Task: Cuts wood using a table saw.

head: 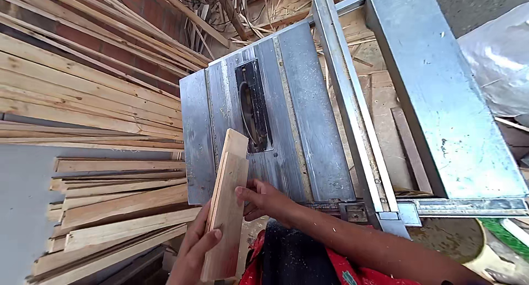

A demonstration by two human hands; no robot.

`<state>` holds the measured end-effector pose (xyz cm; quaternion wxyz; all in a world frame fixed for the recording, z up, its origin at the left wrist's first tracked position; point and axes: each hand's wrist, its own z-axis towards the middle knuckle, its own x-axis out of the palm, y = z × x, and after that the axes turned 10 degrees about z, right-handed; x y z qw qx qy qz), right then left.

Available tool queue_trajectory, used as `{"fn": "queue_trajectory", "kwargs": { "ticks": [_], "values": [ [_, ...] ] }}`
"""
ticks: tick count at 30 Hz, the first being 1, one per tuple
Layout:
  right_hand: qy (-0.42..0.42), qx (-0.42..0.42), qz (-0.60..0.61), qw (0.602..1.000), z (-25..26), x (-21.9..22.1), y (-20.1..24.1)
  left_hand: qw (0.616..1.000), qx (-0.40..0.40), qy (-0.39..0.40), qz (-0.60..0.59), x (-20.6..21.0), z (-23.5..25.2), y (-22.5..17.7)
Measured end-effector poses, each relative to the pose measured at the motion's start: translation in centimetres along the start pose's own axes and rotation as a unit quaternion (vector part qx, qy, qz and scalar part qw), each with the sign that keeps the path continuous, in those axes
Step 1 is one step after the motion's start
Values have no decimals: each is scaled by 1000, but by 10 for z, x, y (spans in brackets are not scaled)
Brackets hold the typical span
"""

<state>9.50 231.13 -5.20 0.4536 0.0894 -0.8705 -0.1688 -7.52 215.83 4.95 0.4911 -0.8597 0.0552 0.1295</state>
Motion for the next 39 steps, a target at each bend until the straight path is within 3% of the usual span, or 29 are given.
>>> {"fn": "queue_trajectory", "kwargs": {
  "ticks": [4, 9, 17, 39],
  "values": [
    [-3, -3, -38, 999, 1, -5, -23, 998, 55, -7, -13, 14, -26, 47],
    [-33, -11, -85, 996, -2, -14, -37, 994, 28, -82, 60, 53, -20, 60],
    [-84, -27, -118, 989, -8, -14, -27, 984, 2, -112, 141, 75, 13, 58],
    [-75, -46, -100, 991, -18, -15, -7, 974, -16, -103, 202, 78, 35, 38]
  ]
}}
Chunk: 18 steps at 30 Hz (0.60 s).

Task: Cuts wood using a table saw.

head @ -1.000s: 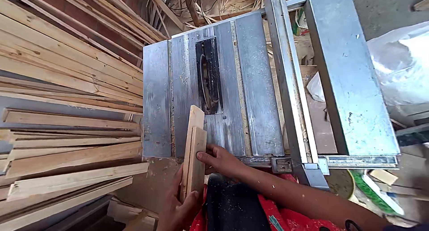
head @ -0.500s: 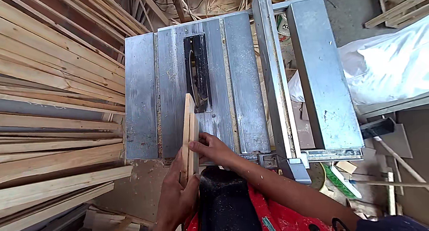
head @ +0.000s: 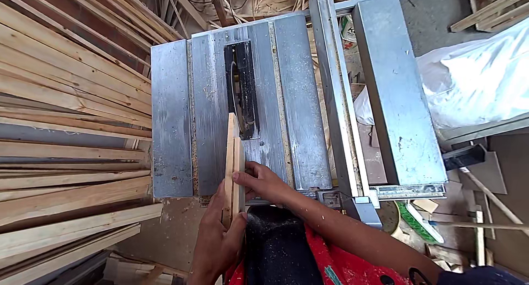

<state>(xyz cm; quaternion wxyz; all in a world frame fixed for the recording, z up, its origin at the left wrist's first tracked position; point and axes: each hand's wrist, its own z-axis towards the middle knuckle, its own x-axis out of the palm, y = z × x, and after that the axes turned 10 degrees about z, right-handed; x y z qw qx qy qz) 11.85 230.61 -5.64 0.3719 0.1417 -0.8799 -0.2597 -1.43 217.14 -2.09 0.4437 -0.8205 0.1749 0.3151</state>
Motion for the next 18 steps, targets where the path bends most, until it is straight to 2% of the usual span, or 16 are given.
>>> {"fn": "queue_trajectory", "kwargs": {
  "ticks": [11, 18],
  "values": [
    [-9, -13, 11, 1000, -1, 3, 7, 1000, -25, 7, -2, -5, 7, -3],
    [-18, 13, 11, 1000, 1, 6, 2, 1000, 6, 24, -19, -11, -3, -5]
  ]
}}
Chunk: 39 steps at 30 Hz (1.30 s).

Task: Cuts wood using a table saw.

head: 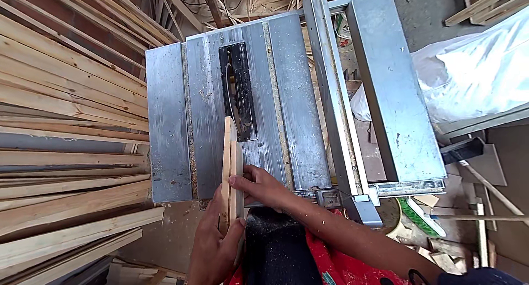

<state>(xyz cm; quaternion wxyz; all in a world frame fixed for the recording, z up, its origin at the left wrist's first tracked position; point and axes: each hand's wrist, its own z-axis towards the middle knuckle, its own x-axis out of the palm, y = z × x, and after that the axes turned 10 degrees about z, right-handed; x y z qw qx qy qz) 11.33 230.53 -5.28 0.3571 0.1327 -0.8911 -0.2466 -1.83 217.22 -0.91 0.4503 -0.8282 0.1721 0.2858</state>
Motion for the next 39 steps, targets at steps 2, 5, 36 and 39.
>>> {"fn": "queue_trajectory", "kwargs": {
  "ticks": [2, 5, 36, 39],
  "values": [
    [2, -4, 1, 1000, -2, -1, 1, 1000, 2, 1, 0, 0, 2, -2],
    [1, -10, 2, 1000, -3, -2, 5, 1000, -7, 1, 13, -1, 7, -5],
    [9, -4, 17, 1000, 0, -3, 12, 999, -42, 5, 24, -11, 27, -29],
    [-4, -14, 20, 1000, -3, -2, 17, 999, -43, 6, 28, -13, 35, -31]
  ]
}}
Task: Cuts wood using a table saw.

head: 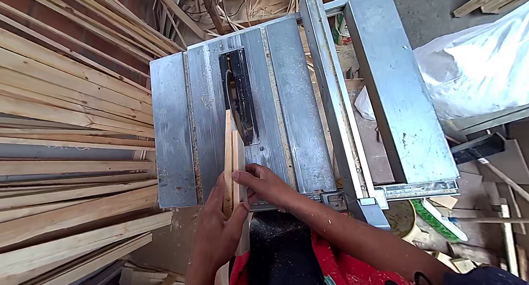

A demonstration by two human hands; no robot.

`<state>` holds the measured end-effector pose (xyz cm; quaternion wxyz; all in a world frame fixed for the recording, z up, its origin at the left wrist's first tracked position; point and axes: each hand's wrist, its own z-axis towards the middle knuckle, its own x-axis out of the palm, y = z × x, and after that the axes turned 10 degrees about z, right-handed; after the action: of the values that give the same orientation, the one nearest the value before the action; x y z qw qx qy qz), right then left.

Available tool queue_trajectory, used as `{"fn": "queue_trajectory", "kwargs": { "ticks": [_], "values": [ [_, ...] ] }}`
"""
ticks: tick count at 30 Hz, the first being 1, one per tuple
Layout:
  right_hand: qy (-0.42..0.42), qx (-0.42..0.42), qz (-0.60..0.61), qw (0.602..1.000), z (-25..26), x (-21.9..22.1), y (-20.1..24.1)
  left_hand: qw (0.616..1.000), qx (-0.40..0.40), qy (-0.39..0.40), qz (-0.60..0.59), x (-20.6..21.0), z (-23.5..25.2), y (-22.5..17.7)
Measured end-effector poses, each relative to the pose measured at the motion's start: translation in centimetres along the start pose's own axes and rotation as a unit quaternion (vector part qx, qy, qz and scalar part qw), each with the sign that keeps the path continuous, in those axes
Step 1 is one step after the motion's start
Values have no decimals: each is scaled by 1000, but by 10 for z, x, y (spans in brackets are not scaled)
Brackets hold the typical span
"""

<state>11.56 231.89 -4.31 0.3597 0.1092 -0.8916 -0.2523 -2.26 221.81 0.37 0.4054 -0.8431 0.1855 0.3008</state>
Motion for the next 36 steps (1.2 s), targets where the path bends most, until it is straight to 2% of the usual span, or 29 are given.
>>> {"fn": "queue_trajectory", "kwargs": {
  "ticks": [6, 10, 14, 16, 19, 22, 24, 26, 28, 30, 36],
  "values": [
    [-13, -22, 8, 1000, 0, 5, 9, 1000, -28, 2, -15, -10, 11, -1],
    [0, -15, 4, 1000, 9, 9, -3, 988, 11, -8, -151, -11, 2, 23],
    [24, 13, -11, 1000, 25, 10, -33, 950, 112, 5, -291, -12, -31, 87],
    [44, -14, -27, 999, 27, 16, -47, 918, 147, 42, -367, -10, -48, 116],
    [56, -92, -25, 994, 28, 31, -60, 886, 161, 72, -429, -3, -54, 135],
    [-12, -141, -51, 989, 30, 48, -76, 883, 204, 82, -415, 0, -32, 163],
    [-80, -175, -95, 977, 32, 61, -89, 896, 199, 68, -392, 1, -18, 179],
    [-149, -204, -187, 949, 33, 75, -103, 907, 188, 62, -372, 5, -8, 192],
    [-194, -219, -280, 914, 31, 90, -111, 900, 174, 67, -393, 10, -3, 204],
    [-213, -214, -326, 896, 28, 104, -114, 888, 163, 71, -423, 13, -4, 212],
    [-240, -212, -342, 884, 23, 113, -116, 863, 167, 132, -458, 9, -2, 217]
  ]
}}
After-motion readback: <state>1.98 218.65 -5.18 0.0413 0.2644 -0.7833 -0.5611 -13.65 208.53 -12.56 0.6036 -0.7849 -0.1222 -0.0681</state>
